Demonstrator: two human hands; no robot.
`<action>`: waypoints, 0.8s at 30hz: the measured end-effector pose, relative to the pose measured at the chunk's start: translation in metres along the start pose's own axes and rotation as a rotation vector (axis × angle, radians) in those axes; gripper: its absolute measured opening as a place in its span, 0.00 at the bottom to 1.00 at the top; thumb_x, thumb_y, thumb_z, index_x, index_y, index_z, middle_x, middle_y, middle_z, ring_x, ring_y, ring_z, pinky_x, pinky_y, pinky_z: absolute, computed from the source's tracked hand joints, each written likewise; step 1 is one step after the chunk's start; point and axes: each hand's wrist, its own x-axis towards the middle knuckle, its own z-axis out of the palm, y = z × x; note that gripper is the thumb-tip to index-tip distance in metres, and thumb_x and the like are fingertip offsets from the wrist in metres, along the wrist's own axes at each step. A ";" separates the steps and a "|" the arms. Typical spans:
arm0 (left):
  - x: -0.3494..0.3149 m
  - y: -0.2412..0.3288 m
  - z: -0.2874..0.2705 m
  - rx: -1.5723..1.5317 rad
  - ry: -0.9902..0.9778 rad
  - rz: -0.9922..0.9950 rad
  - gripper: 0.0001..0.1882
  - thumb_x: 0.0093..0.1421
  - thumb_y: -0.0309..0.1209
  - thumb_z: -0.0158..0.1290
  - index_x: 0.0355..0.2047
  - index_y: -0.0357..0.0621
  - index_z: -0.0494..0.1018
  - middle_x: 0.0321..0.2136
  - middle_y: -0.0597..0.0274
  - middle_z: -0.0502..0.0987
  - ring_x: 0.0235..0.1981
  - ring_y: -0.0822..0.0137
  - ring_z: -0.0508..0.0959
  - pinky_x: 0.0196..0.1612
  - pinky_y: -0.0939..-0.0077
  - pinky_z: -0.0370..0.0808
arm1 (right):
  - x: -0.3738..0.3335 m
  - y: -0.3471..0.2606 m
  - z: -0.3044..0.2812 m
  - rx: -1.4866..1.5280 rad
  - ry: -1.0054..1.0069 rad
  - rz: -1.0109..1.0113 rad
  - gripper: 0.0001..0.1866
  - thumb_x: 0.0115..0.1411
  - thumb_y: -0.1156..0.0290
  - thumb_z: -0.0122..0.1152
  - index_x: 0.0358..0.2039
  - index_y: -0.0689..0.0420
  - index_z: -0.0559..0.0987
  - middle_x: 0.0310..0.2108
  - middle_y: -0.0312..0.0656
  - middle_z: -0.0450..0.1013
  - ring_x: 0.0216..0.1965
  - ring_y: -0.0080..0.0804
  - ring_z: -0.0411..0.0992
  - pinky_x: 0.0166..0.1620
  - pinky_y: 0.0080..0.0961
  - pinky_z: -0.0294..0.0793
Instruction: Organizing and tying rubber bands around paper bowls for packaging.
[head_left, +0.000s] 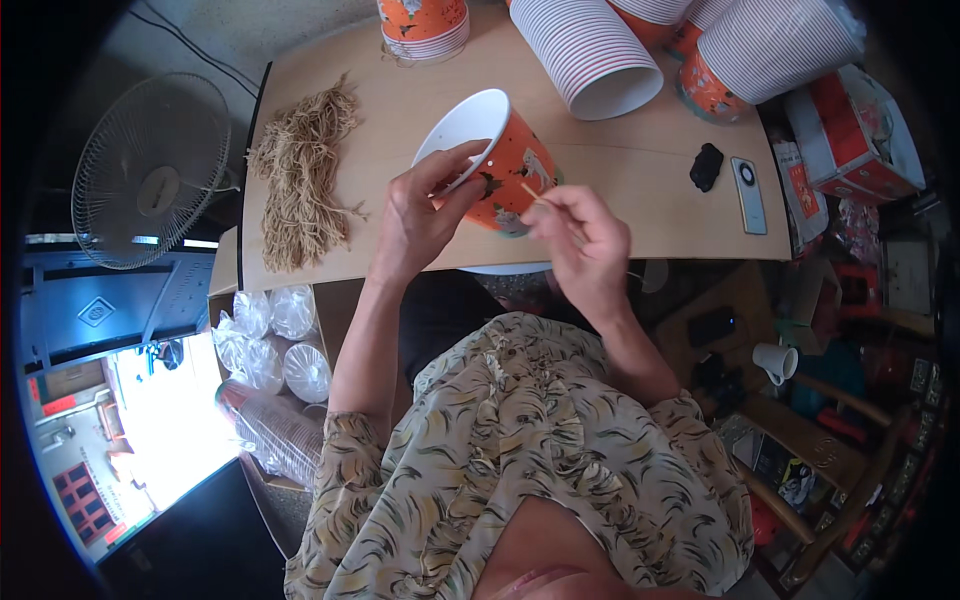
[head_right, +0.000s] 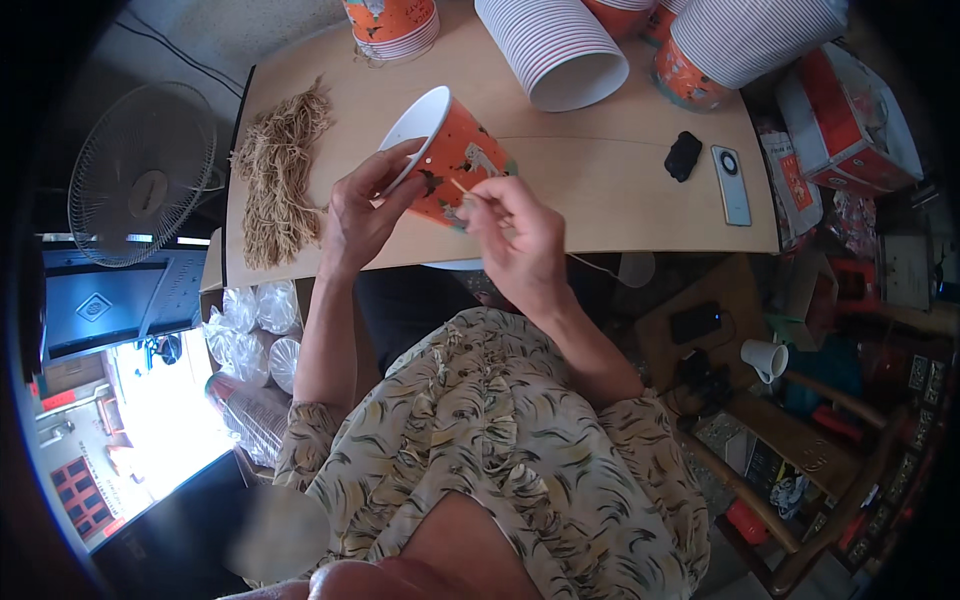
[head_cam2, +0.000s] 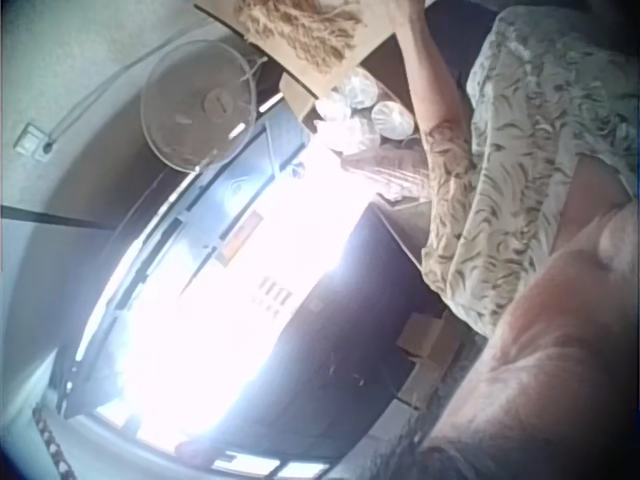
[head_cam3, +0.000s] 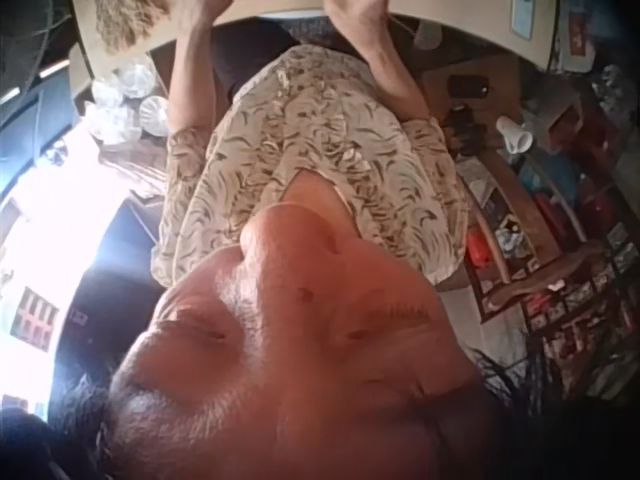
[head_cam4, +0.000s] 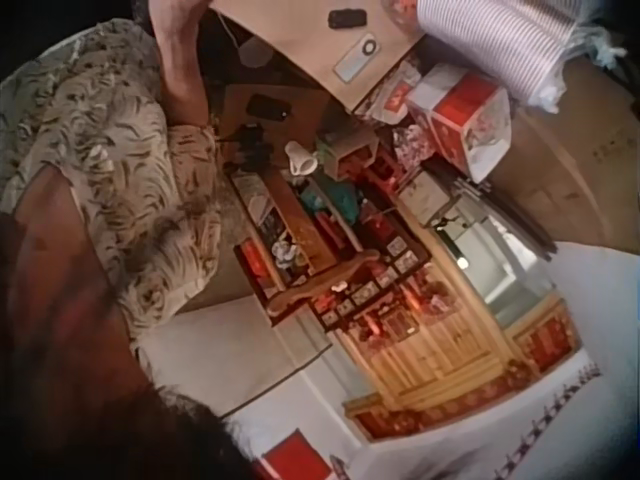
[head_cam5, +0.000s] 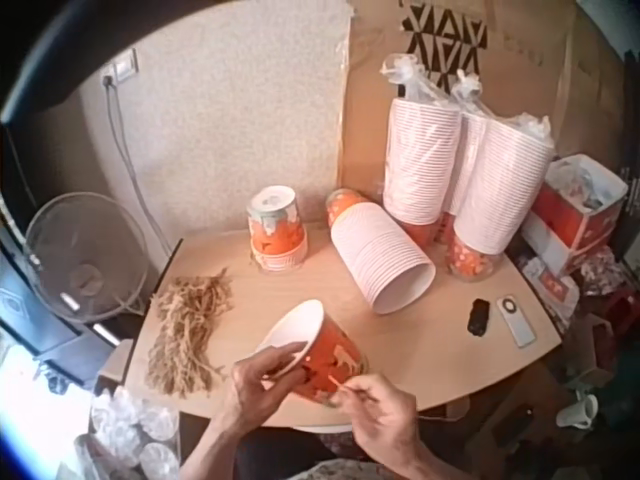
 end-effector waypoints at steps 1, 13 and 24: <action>-0.001 0.000 -0.001 0.003 -0.019 -0.006 0.19 0.61 0.23 0.61 0.54 0.42 0.78 0.37 0.56 0.82 0.36 0.67 0.82 0.44 0.71 0.81 | 0.003 0.006 0.008 -0.033 0.000 -0.043 0.03 0.67 0.79 0.59 0.37 0.65 0.75 0.29 0.41 0.79 0.31 0.22 0.79 0.36 0.20 0.78; -0.010 0.001 -0.007 0.105 0.000 0.082 0.20 0.60 0.18 0.58 0.54 0.42 0.79 0.35 0.58 0.82 0.37 0.70 0.84 0.41 0.77 0.81 | 0.014 0.021 0.032 -0.229 -0.006 -0.116 0.04 0.64 0.78 0.62 0.36 0.62 0.76 0.27 0.43 0.80 0.29 0.27 0.81 0.33 0.24 0.79; -0.011 0.003 0.006 0.056 0.032 0.096 0.18 0.60 0.17 0.57 0.51 0.43 0.80 0.33 0.53 0.81 0.32 0.61 0.83 0.36 0.69 0.81 | 0.014 0.035 0.029 -0.196 -0.016 -0.069 0.04 0.64 0.79 0.62 0.36 0.63 0.76 0.26 0.42 0.79 0.27 0.26 0.80 0.31 0.24 0.78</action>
